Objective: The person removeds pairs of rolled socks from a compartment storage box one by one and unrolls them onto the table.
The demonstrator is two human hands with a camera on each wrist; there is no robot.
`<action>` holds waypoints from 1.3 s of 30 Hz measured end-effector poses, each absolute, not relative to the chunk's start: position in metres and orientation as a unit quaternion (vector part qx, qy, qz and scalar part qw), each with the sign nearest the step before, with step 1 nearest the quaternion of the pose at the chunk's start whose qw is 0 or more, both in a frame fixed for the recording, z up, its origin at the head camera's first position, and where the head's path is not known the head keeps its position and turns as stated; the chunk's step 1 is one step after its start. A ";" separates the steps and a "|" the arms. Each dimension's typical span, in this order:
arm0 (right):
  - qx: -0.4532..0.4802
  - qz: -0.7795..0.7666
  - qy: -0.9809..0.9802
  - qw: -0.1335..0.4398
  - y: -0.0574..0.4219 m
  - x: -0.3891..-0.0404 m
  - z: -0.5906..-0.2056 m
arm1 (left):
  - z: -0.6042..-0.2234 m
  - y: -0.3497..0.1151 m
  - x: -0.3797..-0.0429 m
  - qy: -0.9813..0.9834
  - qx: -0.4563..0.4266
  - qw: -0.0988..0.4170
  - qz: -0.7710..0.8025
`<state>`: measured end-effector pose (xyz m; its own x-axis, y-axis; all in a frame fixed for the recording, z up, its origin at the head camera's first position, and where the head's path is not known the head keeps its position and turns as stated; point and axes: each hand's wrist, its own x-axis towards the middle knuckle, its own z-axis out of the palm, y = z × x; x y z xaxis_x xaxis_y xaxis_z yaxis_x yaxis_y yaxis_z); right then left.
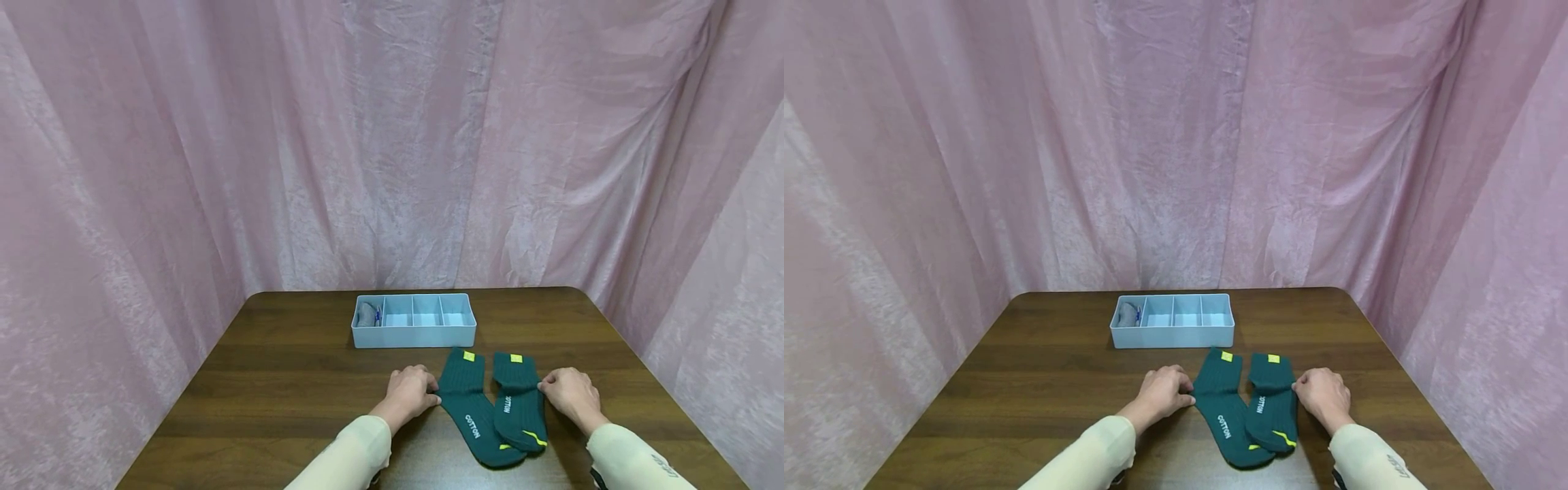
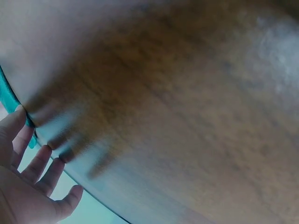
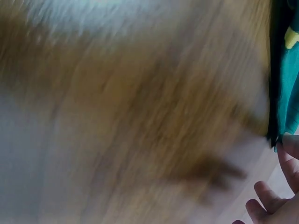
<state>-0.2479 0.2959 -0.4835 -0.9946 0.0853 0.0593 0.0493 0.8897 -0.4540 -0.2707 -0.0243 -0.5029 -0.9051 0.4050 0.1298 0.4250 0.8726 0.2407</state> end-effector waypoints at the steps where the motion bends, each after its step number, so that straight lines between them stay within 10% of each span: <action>1: -0.037 0.233 -0.971 0.041 0.297 -0.248 -0.483 | -0.503 -0.024 -0.271 -0.967 -0.216 0.038 -0.129; 9: 0.041 0.234 -0.966 0.100 0.278 -0.243 -0.489 | -0.504 -0.025 -0.271 -0.967 -0.216 0.038 -0.129; 39: 0.215 0.177 -0.960 -0.022 0.294 -0.232 -0.493 | -0.502 -0.026 -0.270 -0.966 -0.219 0.033 -0.132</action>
<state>-0.2321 0.2937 -0.4925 -0.9068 -0.4201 0.0346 -0.4048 0.8451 -0.3491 -0.2701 -0.0257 -0.5023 -0.9020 0.4143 0.1215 0.4317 0.8694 0.2403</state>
